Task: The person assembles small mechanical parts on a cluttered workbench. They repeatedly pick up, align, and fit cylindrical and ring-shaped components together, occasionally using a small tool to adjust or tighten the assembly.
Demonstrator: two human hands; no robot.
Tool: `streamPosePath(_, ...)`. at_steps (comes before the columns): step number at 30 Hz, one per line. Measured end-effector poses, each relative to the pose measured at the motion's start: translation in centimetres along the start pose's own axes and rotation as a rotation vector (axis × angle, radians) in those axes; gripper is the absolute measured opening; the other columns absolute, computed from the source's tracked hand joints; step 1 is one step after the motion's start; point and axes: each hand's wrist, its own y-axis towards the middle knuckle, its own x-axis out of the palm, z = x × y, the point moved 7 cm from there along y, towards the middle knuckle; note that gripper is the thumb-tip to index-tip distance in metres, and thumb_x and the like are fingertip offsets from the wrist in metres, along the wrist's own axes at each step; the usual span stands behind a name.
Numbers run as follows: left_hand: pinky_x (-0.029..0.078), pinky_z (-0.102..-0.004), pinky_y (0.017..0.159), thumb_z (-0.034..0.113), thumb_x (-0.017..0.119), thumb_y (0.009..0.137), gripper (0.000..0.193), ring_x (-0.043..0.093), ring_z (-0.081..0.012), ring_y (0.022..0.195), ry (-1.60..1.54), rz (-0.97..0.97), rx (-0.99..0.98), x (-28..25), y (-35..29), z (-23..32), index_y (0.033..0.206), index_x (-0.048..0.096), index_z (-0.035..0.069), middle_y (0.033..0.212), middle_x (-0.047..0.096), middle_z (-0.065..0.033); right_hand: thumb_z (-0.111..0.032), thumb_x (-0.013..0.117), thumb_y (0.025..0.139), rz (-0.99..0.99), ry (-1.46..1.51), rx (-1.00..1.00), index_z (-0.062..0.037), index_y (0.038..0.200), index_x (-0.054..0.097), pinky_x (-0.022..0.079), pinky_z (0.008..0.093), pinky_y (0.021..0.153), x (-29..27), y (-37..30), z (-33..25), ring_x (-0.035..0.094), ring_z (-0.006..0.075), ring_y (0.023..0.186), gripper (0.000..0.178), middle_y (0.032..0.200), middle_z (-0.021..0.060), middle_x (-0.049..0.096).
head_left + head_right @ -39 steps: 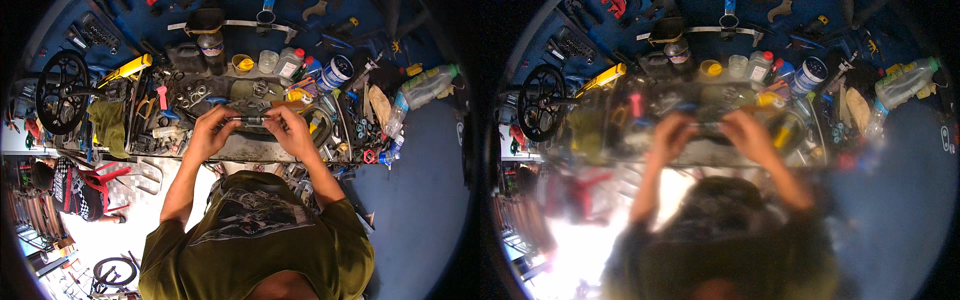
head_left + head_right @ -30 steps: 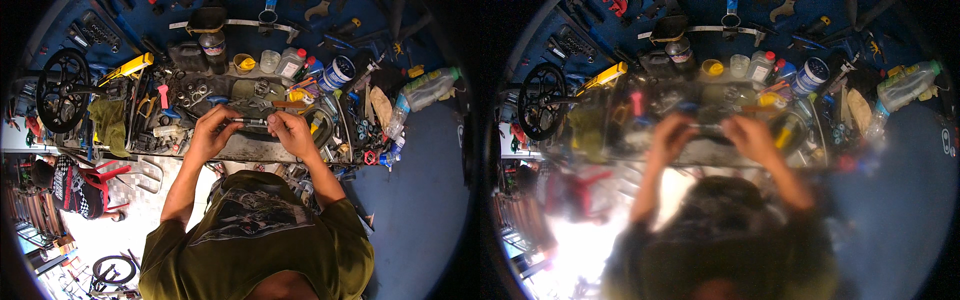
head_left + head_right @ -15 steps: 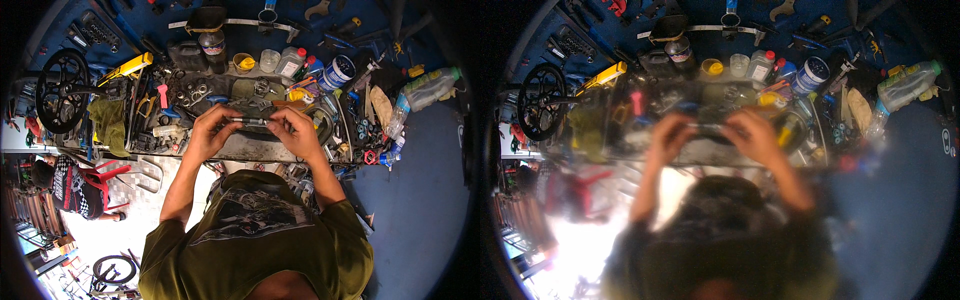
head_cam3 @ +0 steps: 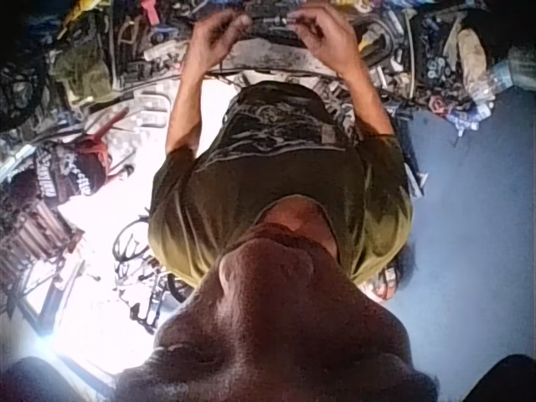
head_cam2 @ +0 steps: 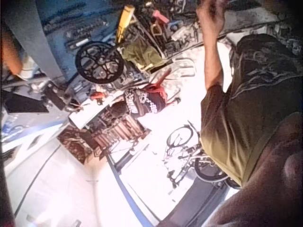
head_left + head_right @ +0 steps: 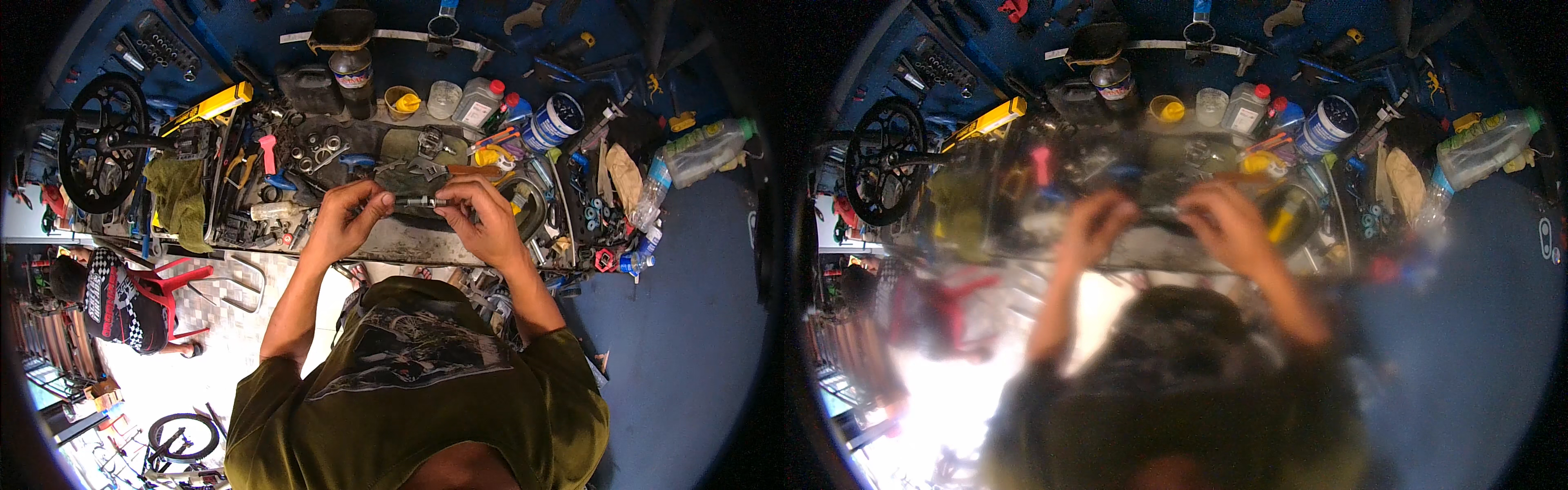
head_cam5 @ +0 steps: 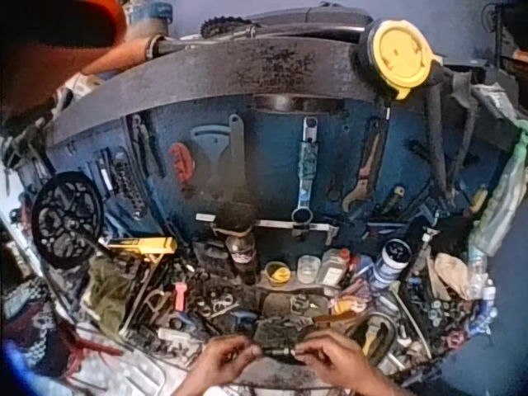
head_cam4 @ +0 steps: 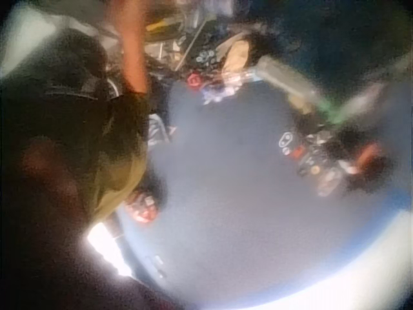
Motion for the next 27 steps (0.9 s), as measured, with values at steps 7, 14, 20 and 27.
streamPosePath(7,0.047,-0.0254,0.063,0.007,0.069,0.086,0.013,0.059,-0.0122,0.073,-0.259,0.089,-0.082,1.0,-0.6,-1.5,0.092,0.061,-0.001,0.084,0.063,-0.0068,-0.005,0.071,0.083,0.01,0.017,0.069,-0.002,0.097,0.062,0.043,0.0228,0.06,0.1,-0.1,0.5,0.055,0.0113,0.07,0.017,0.086,0.0061,0.062)
streamPosePath(14,0.048,-0.0289,0.064,0.007,0.073,0.082,0.017,0.062,-0.0186,0.076,-0.068,0.149,0.086,1.5,-1.1,-0.7,0.093,0.062,0.001,0.089,0.064,-0.009,-0.016,0.058,0.096,-0.102,0.492,0.559,-0.0027,0.1,0.057,0.042,0.0214,0.05,3.7,-3.0,6.9,0.056,0.0084,0.062,0.014,0.079,0.0047,0.062)
streamPosePath(20,0.047,-0.0319,0.059,0.025,0.067,0.089,0.025,0.061,-0.0202,0.064,-0.036,0.106,-0.099,2.2,-2.1,-3.5,0.092,0.066,0.001,0.077,0.065,-0.0103,-0.008,0.059,0.094,-0.148,0.626,0.602,0.0008,0.108,0.056,0.046,0.0229,0.052,5.3,-4.4,7.6,0.06,0.0114,0.068,0.017,0.084,0.0079,0.064)
streamPosePath(27,0.052,-0.0424,0.069,0.046,0.072,0.079,0.047,0.067,-0.0343,0.082,0.627,0.057,-0.415,-4.1,-3.0,-13.8,0.093,0.067,0.002,0.087,0.068,-0.0181,-0.005,0.06,0.092,-0.111,0.644,0.574,0.0017,0.109,0.057,0.051,0.0261,0.057,6.4,-5.4,9.9,0.065,0.0157,0.075,0.018,0.088,0.0099,0.066)
